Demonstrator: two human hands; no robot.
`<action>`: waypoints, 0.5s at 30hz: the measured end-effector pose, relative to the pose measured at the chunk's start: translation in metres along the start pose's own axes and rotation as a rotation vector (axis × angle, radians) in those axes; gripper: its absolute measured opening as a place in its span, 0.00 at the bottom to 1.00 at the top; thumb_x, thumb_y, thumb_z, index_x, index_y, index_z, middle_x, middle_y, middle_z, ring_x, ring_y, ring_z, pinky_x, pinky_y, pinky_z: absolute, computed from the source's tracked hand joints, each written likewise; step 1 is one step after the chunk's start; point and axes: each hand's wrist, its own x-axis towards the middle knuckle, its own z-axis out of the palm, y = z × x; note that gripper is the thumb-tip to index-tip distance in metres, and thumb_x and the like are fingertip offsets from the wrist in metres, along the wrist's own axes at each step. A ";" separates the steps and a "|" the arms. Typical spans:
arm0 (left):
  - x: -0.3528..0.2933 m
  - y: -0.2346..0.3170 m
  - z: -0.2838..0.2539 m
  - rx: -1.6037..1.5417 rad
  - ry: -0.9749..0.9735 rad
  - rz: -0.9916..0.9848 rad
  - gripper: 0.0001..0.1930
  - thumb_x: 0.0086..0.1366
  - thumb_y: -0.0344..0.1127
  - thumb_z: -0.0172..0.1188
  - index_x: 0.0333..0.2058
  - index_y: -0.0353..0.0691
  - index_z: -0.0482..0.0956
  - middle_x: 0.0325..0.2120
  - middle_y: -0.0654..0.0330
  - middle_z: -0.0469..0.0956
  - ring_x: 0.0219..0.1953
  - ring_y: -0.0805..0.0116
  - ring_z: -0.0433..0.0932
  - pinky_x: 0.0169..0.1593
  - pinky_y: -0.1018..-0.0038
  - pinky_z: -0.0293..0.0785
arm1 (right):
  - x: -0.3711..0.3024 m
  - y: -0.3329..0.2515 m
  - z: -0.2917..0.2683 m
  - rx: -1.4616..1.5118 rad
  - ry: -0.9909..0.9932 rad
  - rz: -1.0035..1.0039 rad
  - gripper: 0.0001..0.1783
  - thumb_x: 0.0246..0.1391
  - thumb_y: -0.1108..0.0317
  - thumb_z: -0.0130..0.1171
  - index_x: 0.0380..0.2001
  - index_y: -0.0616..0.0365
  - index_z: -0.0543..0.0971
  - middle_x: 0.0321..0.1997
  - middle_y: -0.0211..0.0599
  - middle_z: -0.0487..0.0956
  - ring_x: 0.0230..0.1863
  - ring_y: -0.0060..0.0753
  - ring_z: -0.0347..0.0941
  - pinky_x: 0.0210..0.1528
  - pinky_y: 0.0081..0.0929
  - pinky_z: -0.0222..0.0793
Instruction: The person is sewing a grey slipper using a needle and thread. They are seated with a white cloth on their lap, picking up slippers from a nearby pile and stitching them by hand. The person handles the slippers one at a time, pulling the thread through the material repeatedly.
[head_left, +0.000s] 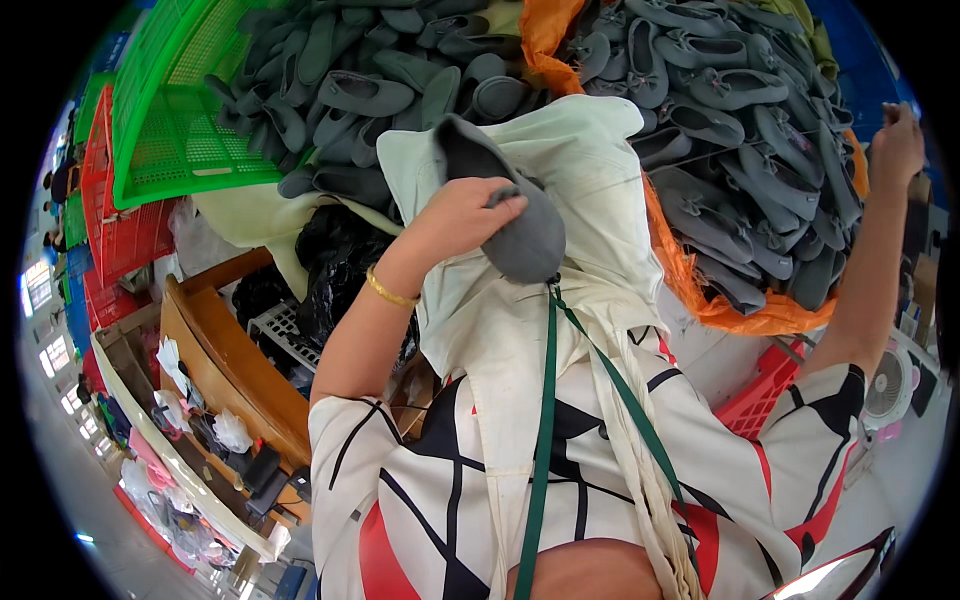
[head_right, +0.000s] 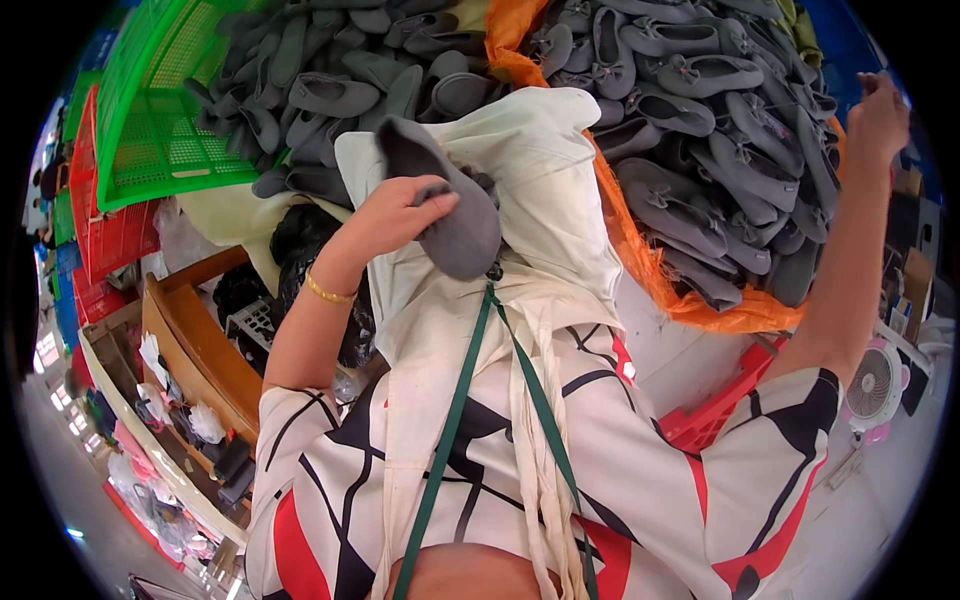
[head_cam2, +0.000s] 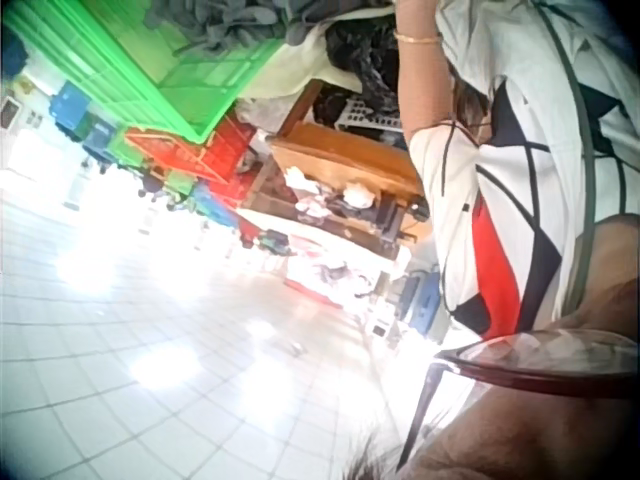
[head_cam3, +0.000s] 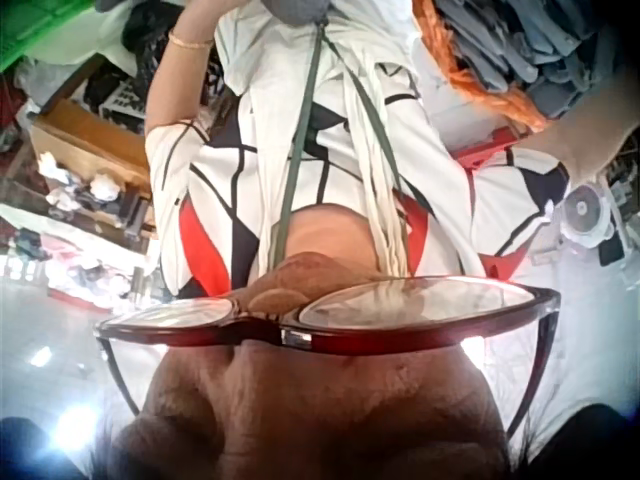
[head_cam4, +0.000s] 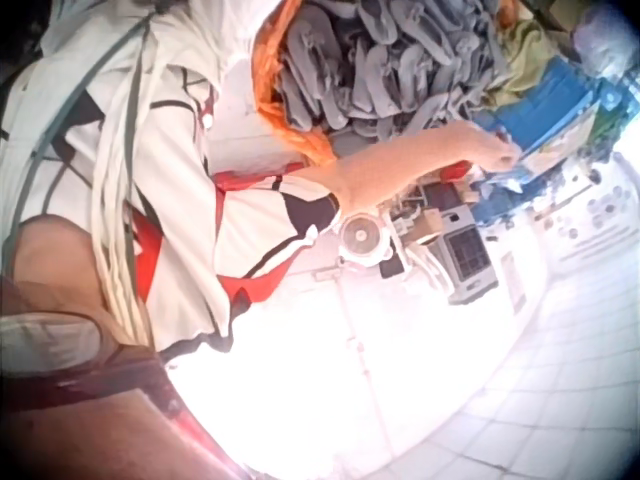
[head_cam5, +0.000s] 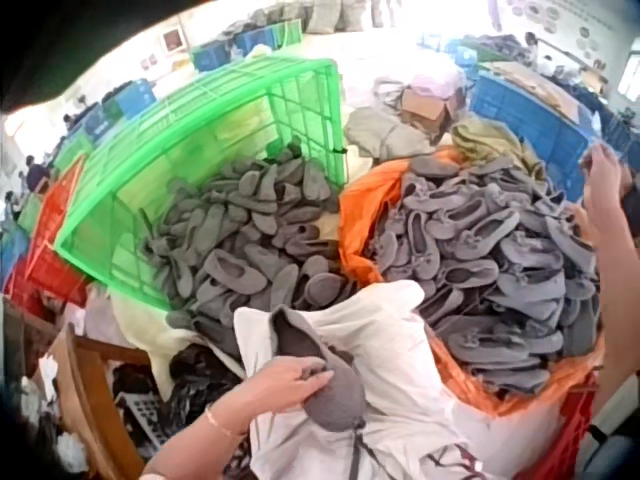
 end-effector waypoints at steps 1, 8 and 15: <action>0.006 0.004 0.001 0.099 -0.105 0.051 0.21 0.67 0.48 0.55 0.39 0.31 0.79 0.28 0.47 0.80 0.31 0.50 0.79 0.36 0.63 0.73 | -0.006 0.011 -0.014 -0.050 -0.038 0.033 0.10 0.62 0.69 0.57 0.38 0.68 0.78 0.33 0.39 0.80 0.39 0.31 0.77 0.51 0.25 0.73; 0.009 -0.008 0.046 0.288 0.036 0.244 0.18 0.65 0.47 0.60 0.32 0.33 0.77 0.27 0.49 0.78 0.32 0.48 0.77 0.37 0.59 0.72 | -0.055 0.072 -0.062 -0.195 -0.153 0.079 0.12 0.59 0.67 0.63 0.39 0.65 0.77 0.29 0.34 0.81 0.32 0.22 0.77 0.42 0.20 0.74; -0.017 0.009 0.046 0.187 0.087 -0.027 0.13 0.61 0.39 0.68 0.34 0.37 0.77 0.27 0.60 0.77 0.26 0.63 0.74 0.30 0.74 0.70 | -0.078 0.084 -0.073 -0.467 -0.176 0.034 0.17 0.60 0.60 0.63 0.42 0.65 0.78 0.32 0.32 0.83 0.35 0.20 0.79 0.42 0.17 0.73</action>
